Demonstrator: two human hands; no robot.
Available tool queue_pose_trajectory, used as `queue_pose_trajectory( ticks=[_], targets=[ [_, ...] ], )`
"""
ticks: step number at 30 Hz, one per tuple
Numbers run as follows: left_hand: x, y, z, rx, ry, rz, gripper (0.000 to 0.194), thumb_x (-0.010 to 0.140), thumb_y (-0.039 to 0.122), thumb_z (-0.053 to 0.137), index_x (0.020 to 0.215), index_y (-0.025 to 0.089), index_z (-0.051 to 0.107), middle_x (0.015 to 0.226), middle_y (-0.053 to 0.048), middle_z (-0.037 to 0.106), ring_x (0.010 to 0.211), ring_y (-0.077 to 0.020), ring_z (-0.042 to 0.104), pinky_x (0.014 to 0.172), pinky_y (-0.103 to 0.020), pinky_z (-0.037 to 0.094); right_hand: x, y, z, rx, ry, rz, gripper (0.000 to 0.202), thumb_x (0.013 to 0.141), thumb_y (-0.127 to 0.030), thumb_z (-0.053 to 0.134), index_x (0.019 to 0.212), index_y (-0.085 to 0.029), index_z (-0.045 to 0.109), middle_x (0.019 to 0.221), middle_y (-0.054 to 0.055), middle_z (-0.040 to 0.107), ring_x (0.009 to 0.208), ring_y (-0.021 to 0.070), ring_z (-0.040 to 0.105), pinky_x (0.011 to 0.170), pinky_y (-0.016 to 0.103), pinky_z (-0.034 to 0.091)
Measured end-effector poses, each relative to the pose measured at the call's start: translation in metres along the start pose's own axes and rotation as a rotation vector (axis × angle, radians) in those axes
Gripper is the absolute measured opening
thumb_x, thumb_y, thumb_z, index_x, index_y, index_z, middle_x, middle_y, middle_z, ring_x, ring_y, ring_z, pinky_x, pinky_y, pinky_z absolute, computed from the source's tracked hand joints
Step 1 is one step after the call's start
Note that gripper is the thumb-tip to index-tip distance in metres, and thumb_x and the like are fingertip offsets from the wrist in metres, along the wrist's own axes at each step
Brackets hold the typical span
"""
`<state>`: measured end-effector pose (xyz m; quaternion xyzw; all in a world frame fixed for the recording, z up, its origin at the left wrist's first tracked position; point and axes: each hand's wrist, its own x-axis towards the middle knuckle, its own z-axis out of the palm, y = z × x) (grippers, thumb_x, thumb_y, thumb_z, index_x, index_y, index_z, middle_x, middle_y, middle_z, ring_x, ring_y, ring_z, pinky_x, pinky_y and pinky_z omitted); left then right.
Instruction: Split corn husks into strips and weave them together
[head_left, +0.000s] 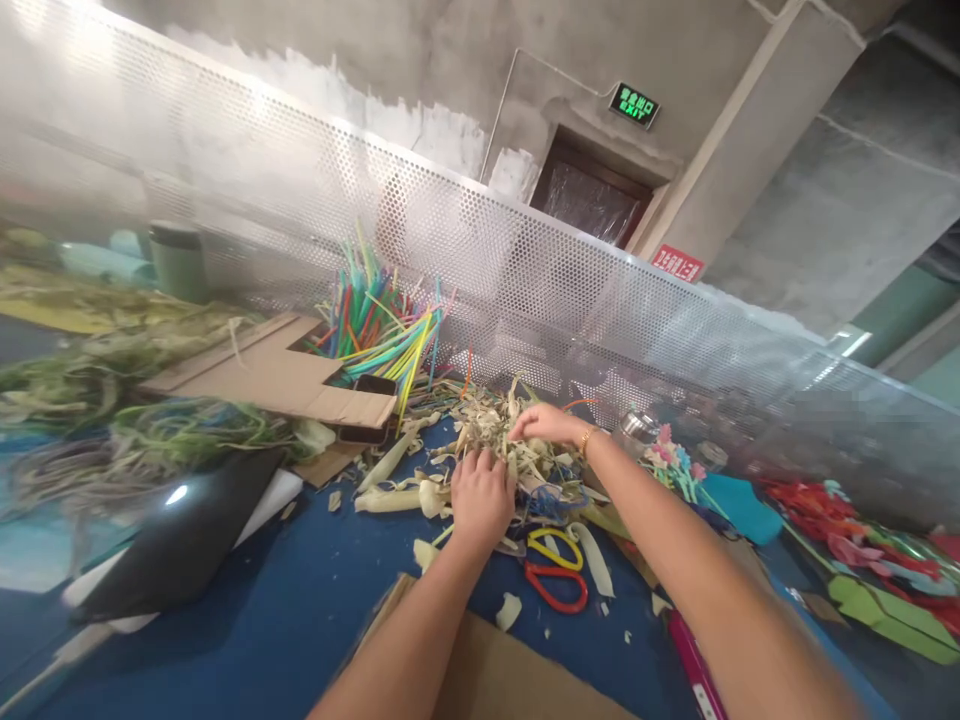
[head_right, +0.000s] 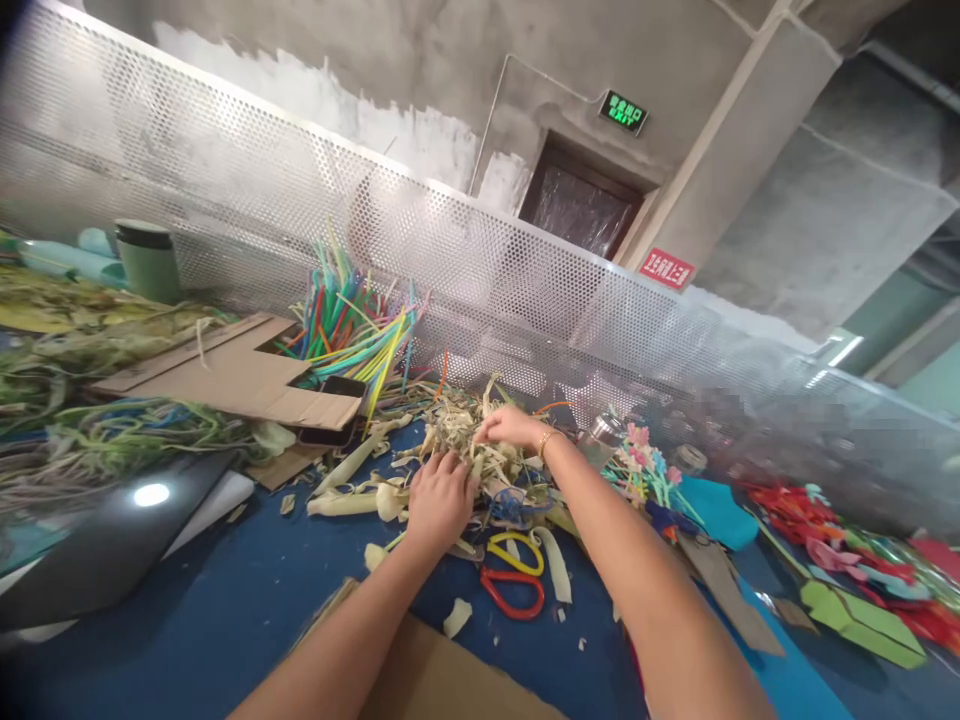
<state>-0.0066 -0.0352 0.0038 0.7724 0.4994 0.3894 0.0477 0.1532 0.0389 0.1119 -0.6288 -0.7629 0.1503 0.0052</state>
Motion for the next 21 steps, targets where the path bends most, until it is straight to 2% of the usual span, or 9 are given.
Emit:
queue_pose_trajectory(
  ticks=[3,5,7,10,12,16,18,21],
  targets=[
    [-0.001,0.0,-0.001,0.075,-0.098,0.008,0.026,0.084,0.04,0.055,0.096,0.023,0.071,0.108,-0.009,0.063,0.103,-0.0298,0.054,0.09,-0.044,0.04,0.024,-0.001,-0.001,-0.062,0.172,0.167,0.038,0.087,-0.027,0.046,0.12,-0.016,0.061,0.118,0.012,0.066,0.107,0.0226,0.061,0.091,0.034,0.044],
    [0.0,-0.001,-0.002,0.1,-0.143,0.015,0.023,0.082,0.037,0.057,0.096,0.025,0.071,0.109,-0.008,0.063,0.101,-0.0293,0.055,0.087,-0.043,0.04,0.034,-0.007,0.013,-0.108,0.216,0.25,0.048,0.085,-0.037,0.052,0.127,-0.015,0.056,0.125,0.018,0.061,0.115,0.029,0.057,0.095,0.041,0.041],
    [0.001,-0.002,-0.003,0.12,-0.171,0.026,0.021,0.082,0.032,0.057,0.095,0.026,0.072,0.11,-0.007,0.063,0.101,-0.0288,0.055,0.084,-0.042,0.04,0.04,-0.018,0.033,-0.139,0.205,0.284,0.05,0.084,-0.042,0.054,0.126,-0.015,0.056,0.125,0.02,0.061,0.117,0.0321,0.056,0.097,0.046,0.04],
    [0.003,-0.001,-0.005,0.145,-0.205,0.032,0.02,0.081,0.03,0.056,0.091,0.024,0.072,0.107,-0.009,0.064,0.098,-0.0299,0.056,0.082,-0.042,0.04,0.042,-0.041,0.058,-0.163,0.165,0.213,0.038,0.089,-0.038,0.045,0.117,-0.018,0.063,0.127,0.016,0.061,0.122,0.0301,0.052,0.101,0.047,0.036],
    [0.003,0.0,-0.006,0.164,-0.232,0.019,0.022,0.082,0.03,0.055,0.092,0.021,0.072,0.101,-0.011,0.066,0.096,-0.0315,0.057,0.081,-0.043,0.04,0.038,-0.053,0.065,-0.163,0.124,0.121,0.037,0.09,-0.037,0.043,0.116,-0.021,0.064,0.128,0.012,0.061,0.124,0.0276,0.051,0.103,0.045,0.035],
    [0.004,0.004,-0.007,0.205,-0.287,-0.019,0.028,0.084,0.028,0.049,0.091,0.014,0.073,0.09,-0.016,0.069,0.096,-0.0344,0.059,0.083,-0.045,0.04,0.02,-0.058,0.059,-0.133,0.033,-0.046,0.045,0.09,-0.038,0.045,0.132,-0.024,0.054,0.135,0.005,0.057,0.127,0.0217,0.05,0.106,0.036,0.036],
    [0.004,0.004,-0.006,0.218,-0.286,-0.02,0.03,0.084,0.028,0.049,0.096,0.013,0.073,0.098,-0.018,0.069,0.1,-0.0362,0.058,0.084,-0.046,0.04,0.012,-0.057,0.054,-0.074,0.009,-0.108,0.051,0.09,-0.039,0.046,0.139,-0.022,0.046,0.14,0.006,0.052,0.129,0.0207,0.048,0.106,0.033,0.036],
    [0.006,0.002,-0.002,0.246,-0.293,-0.033,0.034,0.084,0.028,0.05,0.108,0.014,0.07,0.111,-0.02,0.066,0.107,-0.0383,0.056,0.085,-0.046,0.041,0.006,-0.064,0.054,0.016,0.012,-0.166,0.058,0.09,-0.043,0.046,0.141,-0.015,0.043,0.142,0.011,0.048,0.131,0.024,0.046,0.107,0.035,0.036]
  ],
)
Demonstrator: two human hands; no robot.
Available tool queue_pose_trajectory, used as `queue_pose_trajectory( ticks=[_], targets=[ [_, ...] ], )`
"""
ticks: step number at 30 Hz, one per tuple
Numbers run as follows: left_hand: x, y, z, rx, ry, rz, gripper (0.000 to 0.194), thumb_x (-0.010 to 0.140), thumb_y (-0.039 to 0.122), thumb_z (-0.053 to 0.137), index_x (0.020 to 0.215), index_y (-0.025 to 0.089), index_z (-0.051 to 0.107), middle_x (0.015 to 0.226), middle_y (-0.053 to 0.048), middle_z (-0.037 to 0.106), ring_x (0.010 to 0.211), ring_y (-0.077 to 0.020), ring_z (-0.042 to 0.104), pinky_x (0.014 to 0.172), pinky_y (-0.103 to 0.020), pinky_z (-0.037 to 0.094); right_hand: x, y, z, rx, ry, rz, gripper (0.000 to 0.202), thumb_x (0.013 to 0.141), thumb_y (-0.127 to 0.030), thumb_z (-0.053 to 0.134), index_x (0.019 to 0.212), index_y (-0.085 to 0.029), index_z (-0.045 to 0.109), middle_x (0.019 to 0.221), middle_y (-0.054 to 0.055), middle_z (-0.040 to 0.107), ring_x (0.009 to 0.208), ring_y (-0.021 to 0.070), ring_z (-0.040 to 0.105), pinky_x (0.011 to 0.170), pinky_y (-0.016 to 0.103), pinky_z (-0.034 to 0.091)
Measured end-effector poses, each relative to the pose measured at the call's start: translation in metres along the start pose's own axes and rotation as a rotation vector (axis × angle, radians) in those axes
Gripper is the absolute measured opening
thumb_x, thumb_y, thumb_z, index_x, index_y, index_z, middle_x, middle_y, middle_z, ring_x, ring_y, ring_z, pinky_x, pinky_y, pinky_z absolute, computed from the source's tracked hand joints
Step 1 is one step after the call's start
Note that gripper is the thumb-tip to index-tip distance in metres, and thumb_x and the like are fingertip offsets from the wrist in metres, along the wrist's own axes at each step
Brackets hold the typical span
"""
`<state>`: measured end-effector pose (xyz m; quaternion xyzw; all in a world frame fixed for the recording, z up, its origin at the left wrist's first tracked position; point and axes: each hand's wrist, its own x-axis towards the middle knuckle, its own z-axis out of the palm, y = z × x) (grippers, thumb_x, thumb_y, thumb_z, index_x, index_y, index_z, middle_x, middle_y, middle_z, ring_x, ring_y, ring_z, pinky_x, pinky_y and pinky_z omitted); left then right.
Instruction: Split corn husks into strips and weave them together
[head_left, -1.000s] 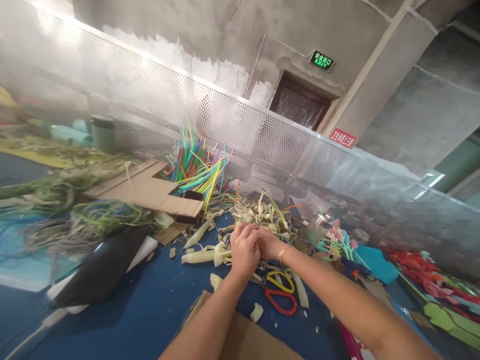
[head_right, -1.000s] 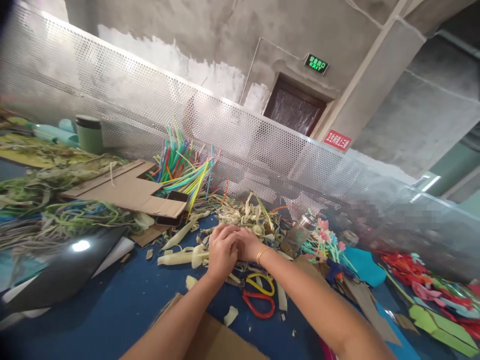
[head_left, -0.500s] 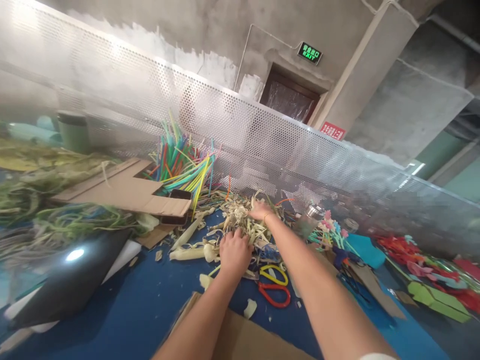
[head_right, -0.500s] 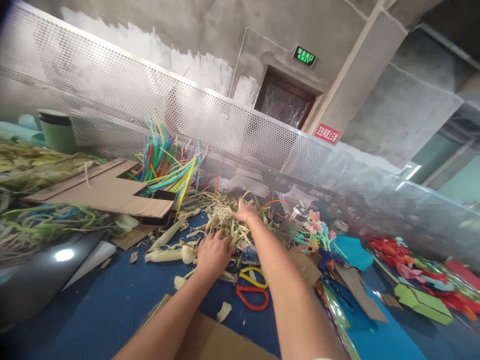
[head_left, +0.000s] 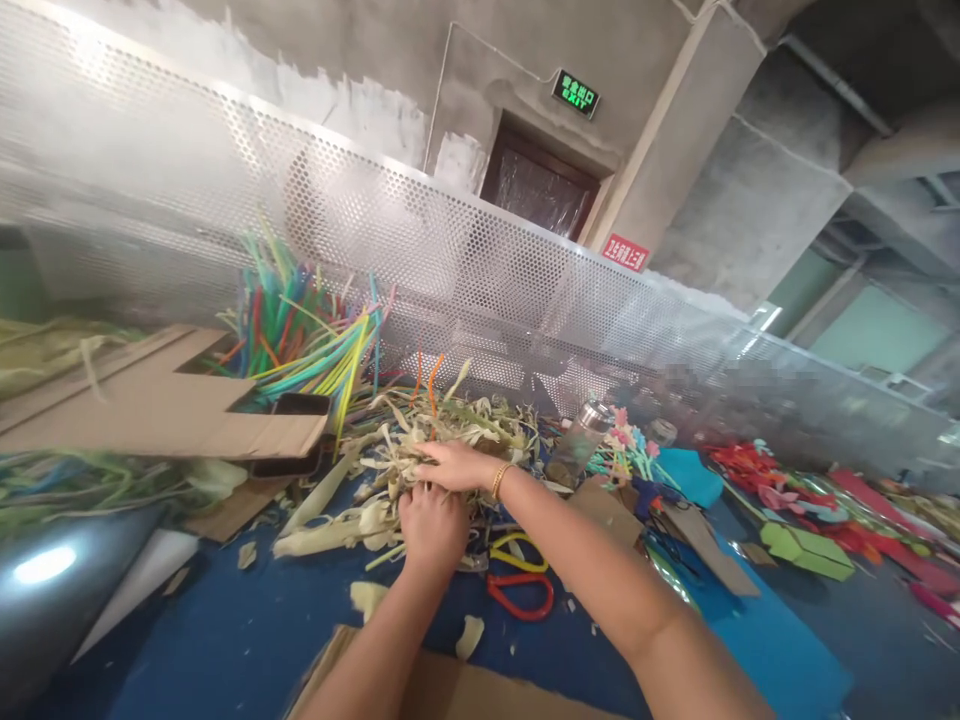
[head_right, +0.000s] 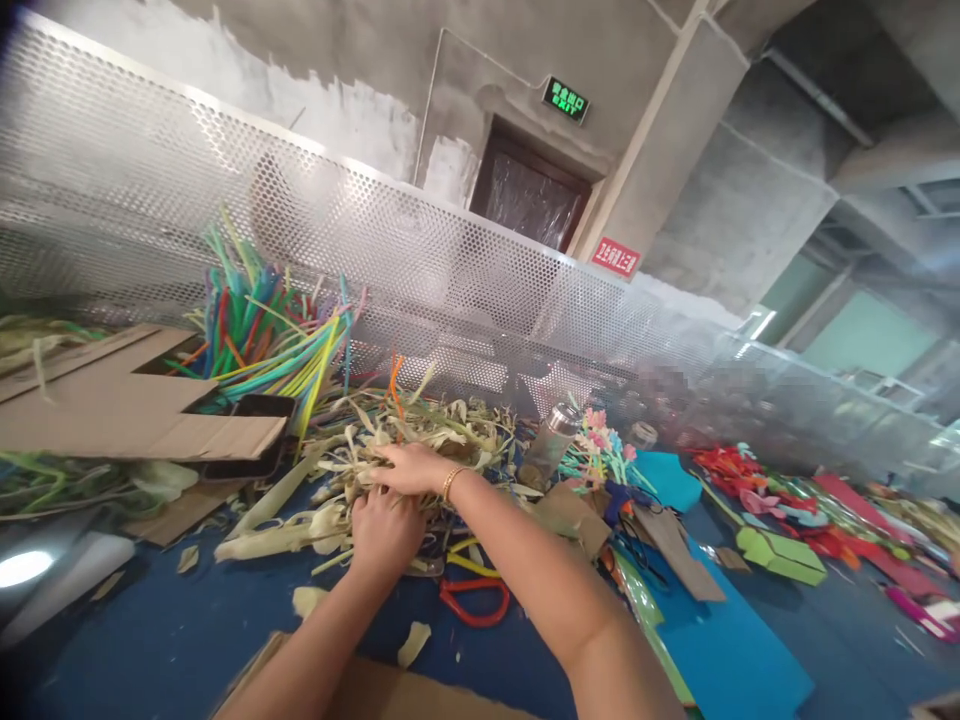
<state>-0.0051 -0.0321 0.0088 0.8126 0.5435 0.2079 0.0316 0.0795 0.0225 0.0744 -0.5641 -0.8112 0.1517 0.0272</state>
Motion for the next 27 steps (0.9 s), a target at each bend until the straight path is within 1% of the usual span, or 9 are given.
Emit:
queue_pose_trajectory(
  ticks=[5,9,12,15,17,19,21,24,27],
  targets=[
    [0.01,-0.011,0.009,0.066,-0.007,-0.082,0.04,0.087,0.019,0.041,0.118,0.009,0.065,0.121,-0.022,0.063,0.116,-0.0365,0.054,0.096,-0.044,0.038,0.014,-0.033,0.006,-0.037,0.031,-0.079,0.062,0.089,-0.042,0.048,0.143,-0.014,0.038,0.145,0.012,0.045,0.131,0.0252,0.045,0.106,0.036,0.039],
    [0.017,-0.025,0.003,-0.007,0.116,-0.158,0.042,0.09,0.022,0.036,0.121,0.007,0.061,0.113,-0.022,0.064,0.104,-0.0326,0.06,0.084,-0.038,0.046,0.002,-0.047,-0.003,-0.175,0.214,-0.112,0.049,0.091,-0.035,0.047,0.138,-0.023,0.045,0.147,0.005,0.043,0.134,0.0238,0.039,0.111,0.042,0.033],
    [0.019,-0.035,-0.01,-0.083,0.176,-0.197,0.036,0.089,0.028,0.042,0.112,0.015,0.066,0.106,-0.016,0.066,0.087,-0.0289,0.063,0.07,-0.035,0.048,-0.029,-0.034,-0.005,-0.257,0.315,-0.084,0.052,0.091,-0.05,0.045,0.138,-0.028,0.044,0.149,0.005,0.039,0.136,0.0278,0.034,0.111,0.052,0.027],
    [0.021,-0.045,-0.018,-0.121,0.272,-0.16,0.031,0.086,0.031,0.047,0.107,0.021,0.068,0.119,-0.013,0.061,0.082,-0.0261,0.063,0.068,-0.035,0.049,-0.057,-0.005,0.008,-0.286,0.24,-0.064,0.09,0.073,-0.069,0.059,0.148,-0.032,0.026,0.155,0.009,0.023,0.139,0.0373,0.023,0.107,0.06,0.026],
    [0.023,-0.05,-0.018,-0.156,0.317,-0.112,0.031,0.085,0.029,0.048,0.106,0.02,0.069,0.119,-0.013,0.061,0.09,-0.0269,0.063,0.075,-0.036,0.049,-0.062,0.016,0.019,-0.322,0.164,-0.015,0.114,0.059,-0.069,0.071,0.151,-0.033,0.014,0.158,0.013,0.012,0.138,0.045,0.02,0.103,0.065,0.027],
    [0.025,-0.053,-0.015,-0.2,0.308,-0.04,0.034,0.084,0.028,0.049,0.111,0.019,0.067,0.118,-0.012,0.062,0.097,-0.0272,0.062,0.081,-0.035,0.048,-0.055,0.033,0.025,-0.355,0.154,0.052,0.119,0.057,-0.062,0.077,0.151,-0.031,0.011,0.157,0.016,0.013,0.133,0.0453,0.029,0.1,0.062,0.033],
    [0.026,-0.054,-0.012,-0.229,0.295,0.034,0.04,0.084,0.031,0.051,0.12,0.02,0.063,0.119,-0.011,0.062,0.101,-0.0272,0.061,0.084,-0.035,0.048,-0.039,0.046,0.022,-0.396,0.197,0.111,0.098,0.069,-0.05,0.073,0.149,-0.029,0.021,0.15,0.016,0.03,0.125,0.0364,0.044,0.097,0.05,0.041],
    [0.024,-0.053,-0.012,-0.231,0.394,0.068,0.048,0.084,0.039,0.053,0.128,0.021,0.057,0.125,-0.012,0.059,0.108,-0.03,0.057,0.092,-0.039,0.044,-0.013,0.059,-0.002,-0.466,0.222,0.191,0.043,0.086,-0.028,0.053,0.129,-0.024,0.052,0.124,0.011,0.058,0.108,0.0245,0.057,0.089,0.034,0.046],
    [0.02,-0.05,-0.019,-0.264,0.569,0.018,0.042,0.086,0.04,0.052,0.123,0.023,0.061,0.125,-0.012,0.059,0.117,-0.0324,0.05,0.101,-0.046,0.035,0.004,0.073,-0.038,-0.495,0.285,0.282,0.035,0.092,-0.021,0.038,0.12,-0.014,0.058,0.12,0.016,0.06,0.107,0.0254,0.057,0.088,0.035,0.046]
  ],
)
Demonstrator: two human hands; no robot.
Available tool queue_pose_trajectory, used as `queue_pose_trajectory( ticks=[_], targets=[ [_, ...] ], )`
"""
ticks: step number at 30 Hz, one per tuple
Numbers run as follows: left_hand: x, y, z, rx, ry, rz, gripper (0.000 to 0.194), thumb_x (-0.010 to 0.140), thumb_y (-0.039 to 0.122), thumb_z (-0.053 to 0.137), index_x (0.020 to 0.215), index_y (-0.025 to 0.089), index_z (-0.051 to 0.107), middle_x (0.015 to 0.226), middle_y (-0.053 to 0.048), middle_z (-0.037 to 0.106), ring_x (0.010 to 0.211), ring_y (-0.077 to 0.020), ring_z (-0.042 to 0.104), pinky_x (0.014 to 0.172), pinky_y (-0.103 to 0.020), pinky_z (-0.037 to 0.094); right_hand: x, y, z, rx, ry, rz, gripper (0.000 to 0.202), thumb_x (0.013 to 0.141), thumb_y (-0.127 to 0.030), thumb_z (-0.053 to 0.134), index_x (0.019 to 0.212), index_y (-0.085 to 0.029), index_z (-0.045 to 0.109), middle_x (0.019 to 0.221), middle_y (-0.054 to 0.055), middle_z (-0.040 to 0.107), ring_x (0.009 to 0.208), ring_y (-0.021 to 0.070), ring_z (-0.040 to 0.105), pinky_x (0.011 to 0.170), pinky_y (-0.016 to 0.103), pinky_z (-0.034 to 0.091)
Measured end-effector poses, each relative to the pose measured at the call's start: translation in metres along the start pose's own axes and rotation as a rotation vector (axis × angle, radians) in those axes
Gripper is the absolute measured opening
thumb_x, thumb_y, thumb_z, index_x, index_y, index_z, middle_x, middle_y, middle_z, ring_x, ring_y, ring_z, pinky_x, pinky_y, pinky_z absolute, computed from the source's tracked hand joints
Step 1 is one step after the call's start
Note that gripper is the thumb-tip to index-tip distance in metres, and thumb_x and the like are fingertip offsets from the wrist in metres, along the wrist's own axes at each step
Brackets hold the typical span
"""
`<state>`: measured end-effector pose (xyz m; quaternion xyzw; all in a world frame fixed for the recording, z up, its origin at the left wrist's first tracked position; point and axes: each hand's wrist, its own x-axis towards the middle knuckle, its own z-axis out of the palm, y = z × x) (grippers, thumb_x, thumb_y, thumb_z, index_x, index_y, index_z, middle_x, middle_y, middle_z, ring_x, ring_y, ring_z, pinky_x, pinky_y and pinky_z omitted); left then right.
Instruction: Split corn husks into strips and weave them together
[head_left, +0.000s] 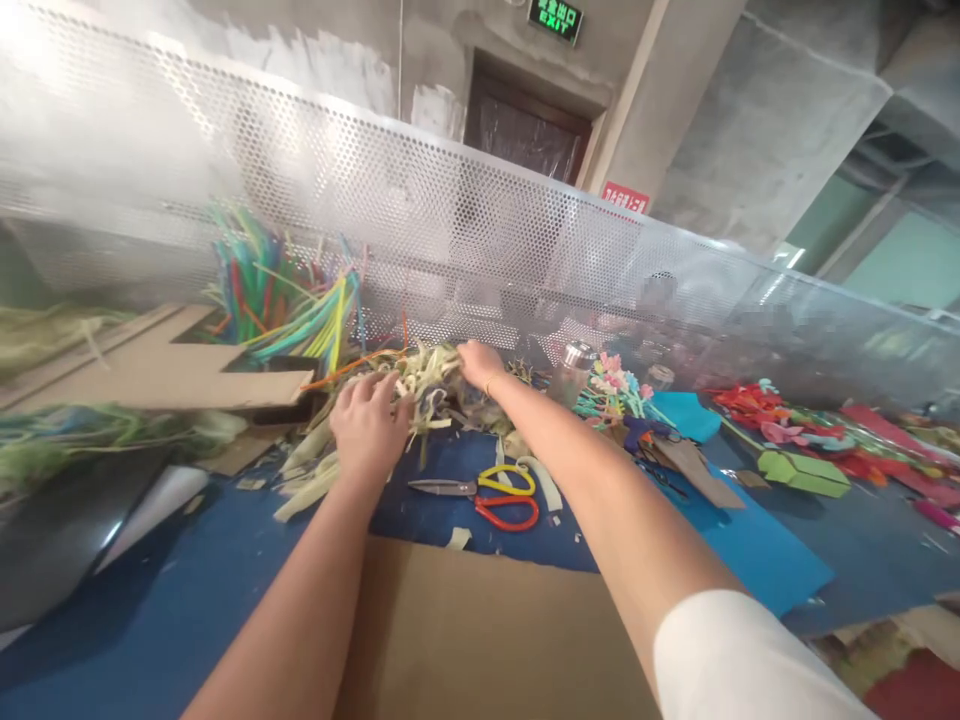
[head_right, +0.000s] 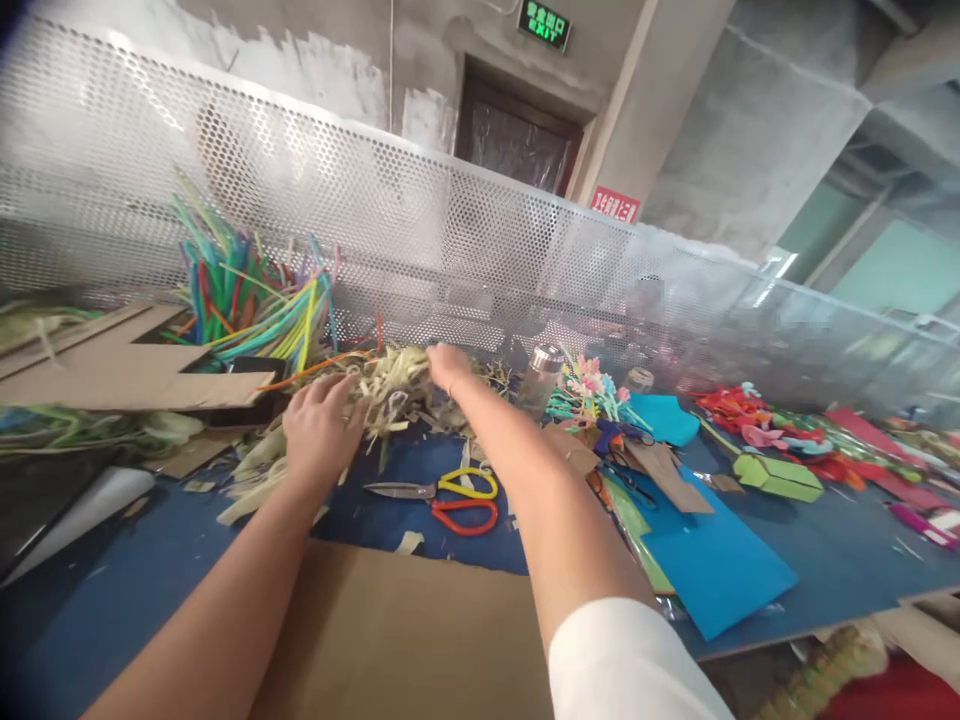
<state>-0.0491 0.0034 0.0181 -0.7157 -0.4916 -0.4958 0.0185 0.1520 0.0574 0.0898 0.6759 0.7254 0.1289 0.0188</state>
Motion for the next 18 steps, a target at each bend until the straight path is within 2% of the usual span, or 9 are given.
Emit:
queue_pose_trajectory(
  ticks=[2,5,7,9,10,11,14,16,18],
  targets=[
    [0.001,0.003,-0.006,-0.037,0.1,-0.035,0.035,0.089,0.037,0.05,0.117,0.024,0.064,0.122,-0.011,0.061,0.12,-0.0316,0.046,0.104,-0.047,0.031,0.014,0.015,-0.015,-0.022,0.011,0.042,0.036,0.093,-0.022,0.038,0.121,-0.011,0.056,0.122,0.018,0.059,0.108,0.026,0.056,0.089,0.036,0.046],
    [0.003,0.008,-0.016,-0.075,0.235,-0.108,0.031,0.092,0.032,0.045,0.113,0.022,0.066,0.122,-0.01,0.061,0.121,-0.0309,0.043,0.104,-0.048,0.029,0.025,0.026,-0.036,-0.046,-0.042,0.025,0.037,0.084,-0.031,0.056,0.116,-0.014,0.061,0.114,0.015,0.064,0.102,0.0263,0.059,0.087,0.036,0.048],
    [0.004,0.011,-0.022,-0.102,0.323,-0.165,0.032,0.094,0.029,0.042,0.113,0.02,0.065,0.125,-0.01,0.058,0.121,-0.0311,0.042,0.105,-0.05,0.028,0.023,0.019,-0.046,-0.055,-0.071,-0.011,0.045,0.076,-0.032,0.065,0.117,-0.015,0.062,0.113,0.015,0.064,0.103,0.0279,0.059,0.088,0.038,0.047],
    [0.004,0.014,-0.028,-0.143,0.389,-0.202,0.031,0.095,0.027,0.04,0.114,0.019,0.063,0.127,-0.01,0.055,0.123,-0.0309,0.04,0.106,-0.052,0.025,0.012,-0.004,-0.047,-0.049,-0.037,-0.096,0.058,0.075,-0.035,0.066,0.129,-0.018,0.055,0.125,0.015,0.058,0.113,0.0314,0.053,0.094,0.043,0.044],
    [0.005,0.015,-0.03,-0.159,0.41,-0.208,0.031,0.095,0.027,0.04,0.115,0.02,0.063,0.128,-0.01,0.055,0.124,-0.0304,0.039,0.107,-0.053,0.024,0.004,-0.019,-0.042,-0.041,-0.009,-0.155,0.065,0.076,-0.038,0.065,0.136,-0.022,0.048,0.134,0.013,0.051,0.12,0.0329,0.048,0.098,0.046,0.041],
    [0.005,0.016,-0.032,-0.167,0.427,-0.209,0.03,0.095,0.026,0.04,0.115,0.021,0.062,0.128,-0.01,0.055,0.126,-0.0296,0.038,0.108,-0.052,0.023,-0.006,-0.037,-0.035,-0.024,0.071,-0.297,0.069,0.075,-0.043,0.065,0.139,-0.026,0.044,0.142,0.012,0.044,0.126,0.0358,0.041,0.1,0.053,0.037],
    [0.005,0.017,-0.035,-0.142,0.462,-0.204,0.028,0.095,0.025,0.042,0.111,0.021,0.064,0.125,-0.009,0.056,0.126,-0.0278,0.038,0.109,-0.05,0.024,-0.033,-0.087,-0.002,-0.024,0.152,-0.661,0.065,0.073,-0.047,0.066,0.133,-0.032,0.049,0.155,0.004,0.022,0.138,0.0397,0.02,0.106,0.063,0.022],
    [0.005,0.016,-0.034,-0.117,0.481,-0.199,0.028,0.094,0.025,0.042,0.108,0.017,0.066,0.125,-0.009,0.055,0.124,-0.0283,0.04,0.107,-0.05,0.027,-0.039,-0.103,0.018,-0.065,0.108,-0.731,0.055,0.073,-0.038,0.068,0.126,-0.031,0.057,0.156,0.003,0.023,0.137,0.0391,0.022,0.106,0.062,0.024],
    [0.005,0.014,-0.032,-0.109,0.5,-0.187,0.027,0.093,0.024,0.044,0.105,0.015,0.067,0.125,-0.01,0.055,0.122,-0.0286,0.043,0.106,-0.049,0.029,-0.034,-0.098,0.025,-0.106,0.063,-0.635,0.04,0.078,-0.028,0.064,0.118,-0.03,0.062,0.151,0.003,0.033,0.128,0.0332,0.038,0.104,0.054,0.033]
  ],
)
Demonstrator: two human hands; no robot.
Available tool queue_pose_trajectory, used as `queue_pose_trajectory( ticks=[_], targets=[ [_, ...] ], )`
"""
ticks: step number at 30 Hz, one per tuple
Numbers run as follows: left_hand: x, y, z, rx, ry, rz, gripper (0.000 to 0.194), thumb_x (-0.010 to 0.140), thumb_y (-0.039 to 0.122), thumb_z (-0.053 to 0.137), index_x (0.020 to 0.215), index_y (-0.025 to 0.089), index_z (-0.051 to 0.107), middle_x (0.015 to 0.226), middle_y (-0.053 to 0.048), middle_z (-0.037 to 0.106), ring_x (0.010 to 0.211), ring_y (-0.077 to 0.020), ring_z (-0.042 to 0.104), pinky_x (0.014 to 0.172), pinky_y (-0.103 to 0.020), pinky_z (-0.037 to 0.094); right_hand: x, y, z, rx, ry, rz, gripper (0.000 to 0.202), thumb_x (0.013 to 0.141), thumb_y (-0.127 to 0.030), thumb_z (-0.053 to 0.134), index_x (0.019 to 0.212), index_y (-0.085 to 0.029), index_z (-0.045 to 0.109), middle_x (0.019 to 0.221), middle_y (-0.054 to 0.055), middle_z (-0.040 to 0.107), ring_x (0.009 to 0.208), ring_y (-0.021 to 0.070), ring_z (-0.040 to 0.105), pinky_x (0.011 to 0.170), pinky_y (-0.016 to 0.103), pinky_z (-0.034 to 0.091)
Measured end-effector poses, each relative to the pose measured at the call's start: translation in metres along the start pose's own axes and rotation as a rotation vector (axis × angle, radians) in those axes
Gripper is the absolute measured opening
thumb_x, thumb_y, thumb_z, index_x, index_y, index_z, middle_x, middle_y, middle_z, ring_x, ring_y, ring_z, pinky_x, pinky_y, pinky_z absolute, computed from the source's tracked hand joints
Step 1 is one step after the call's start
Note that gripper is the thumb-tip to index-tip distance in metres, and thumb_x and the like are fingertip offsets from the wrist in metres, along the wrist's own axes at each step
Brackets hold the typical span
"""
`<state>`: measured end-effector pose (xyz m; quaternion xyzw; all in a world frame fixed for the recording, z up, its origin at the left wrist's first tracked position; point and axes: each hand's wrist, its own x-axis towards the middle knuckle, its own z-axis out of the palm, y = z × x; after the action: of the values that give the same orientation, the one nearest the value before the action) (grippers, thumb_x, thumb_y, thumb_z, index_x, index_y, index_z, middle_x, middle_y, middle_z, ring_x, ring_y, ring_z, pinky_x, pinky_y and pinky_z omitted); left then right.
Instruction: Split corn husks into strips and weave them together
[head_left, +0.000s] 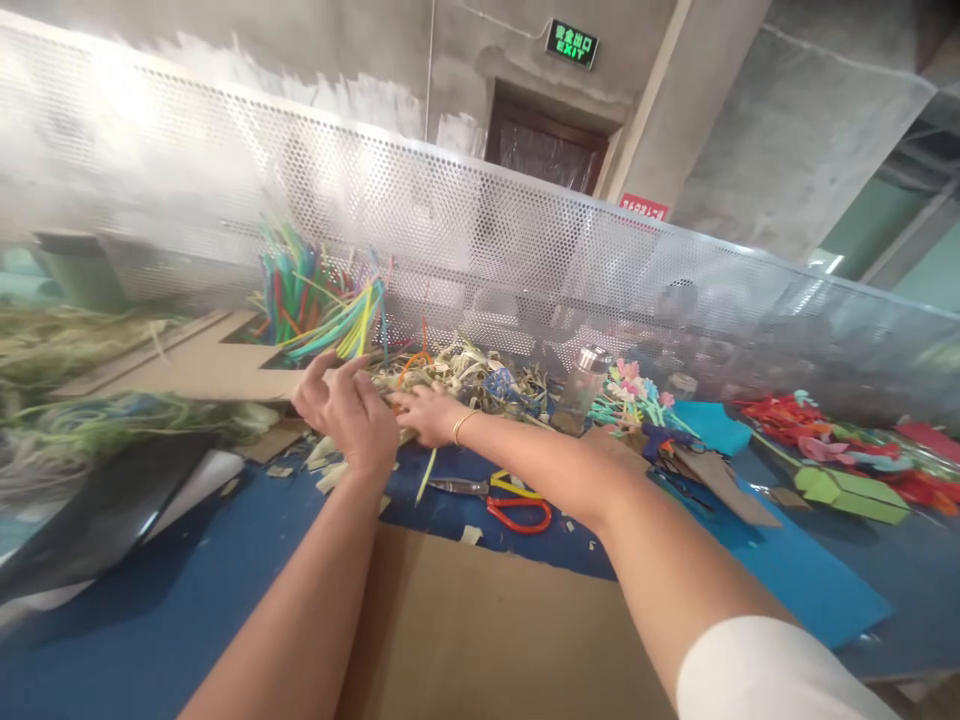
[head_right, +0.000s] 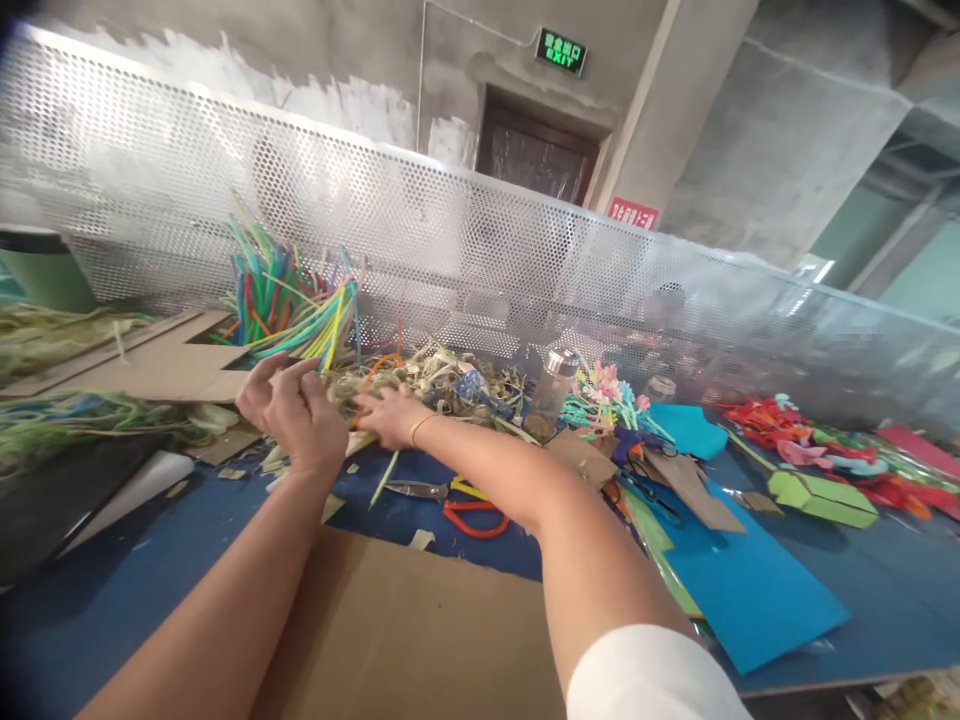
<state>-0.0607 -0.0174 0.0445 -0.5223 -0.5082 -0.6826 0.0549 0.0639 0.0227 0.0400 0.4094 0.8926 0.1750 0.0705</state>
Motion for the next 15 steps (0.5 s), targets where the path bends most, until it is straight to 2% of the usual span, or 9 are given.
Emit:
queue_pose_trajectory(
  ticks=[2,3,5,8,12,15],
  targets=[
    [-0.001,-0.003,0.002,-0.005,0.012,0.005,0.026,0.092,0.023,0.045,0.101,0.017,0.068,0.124,-0.01,0.056,0.121,-0.028,0.045,0.106,-0.048,0.029,-0.001,0.025,-0.003,-0.02,-0.019,0.15,0.03,0.087,-0.019,0.053,0.114,-0.026,0.064,0.138,0.006,0.048,0.116,0.025,0.049,0.098,0.043,0.04],
    [-0.001,-0.004,0.003,-0.007,0.016,0.001,0.025,0.092,0.023,0.045,0.099,0.019,0.068,0.122,-0.011,0.057,0.12,-0.0277,0.046,0.107,-0.048,0.028,-0.003,0.041,-0.007,-0.028,-0.009,0.201,0.03,0.091,-0.016,0.046,0.114,-0.023,0.064,0.131,0.009,0.054,0.114,0.0235,0.05,0.096,0.039,0.041],
    [-0.001,-0.007,0.006,-0.009,0.01,-0.011,0.024,0.092,0.024,0.044,0.097,0.021,0.068,0.12,-0.011,0.059,0.12,-0.0274,0.047,0.107,-0.047,0.027,-0.008,0.073,-0.017,-0.048,0.018,0.298,0.033,0.096,-0.014,0.036,0.115,-0.016,0.063,0.125,0.013,0.055,0.116,0.0237,0.048,0.095,0.036,0.039],
    [-0.001,-0.011,0.009,-0.022,0.016,-0.02,0.025,0.093,0.025,0.044,0.096,0.022,0.068,0.117,-0.012,0.06,0.119,-0.0271,0.048,0.107,-0.047,0.027,-0.017,0.105,-0.028,-0.066,0.016,0.424,0.034,0.095,-0.013,0.036,0.112,-0.013,0.065,0.123,0.015,0.055,0.117,0.0261,0.046,0.095,0.038,0.038],
    [-0.001,-0.014,0.011,-0.027,0.037,-0.031,0.025,0.093,0.026,0.043,0.096,0.022,0.068,0.116,-0.011,0.061,0.118,-0.0264,0.05,0.106,-0.046,0.029,-0.024,0.119,-0.027,-0.055,-0.035,0.54,0.032,0.09,-0.009,0.042,0.108,-0.015,0.068,0.121,0.018,0.057,0.116,0.0294,0.048,0.096,0.045,0.037],
    [-0.001,-0.015,0.011,-0.01,0.024,-0.038,0.026,0.093,0.026,0.042,0.095,0.023,0.068,0.116,-0.01,0.062,0.117,-0.0254,0.051,0.105,-0.044,0.029,-0.028,0.12,-0.026,-0.02,-0.064,0.591,0.029,0.086,-0.015,0.051,0.108,-0.018,0.07,0.123,0.017,0.057,0.118,0.0329,0.046,0.098,0.051,0.034]
  ],
)
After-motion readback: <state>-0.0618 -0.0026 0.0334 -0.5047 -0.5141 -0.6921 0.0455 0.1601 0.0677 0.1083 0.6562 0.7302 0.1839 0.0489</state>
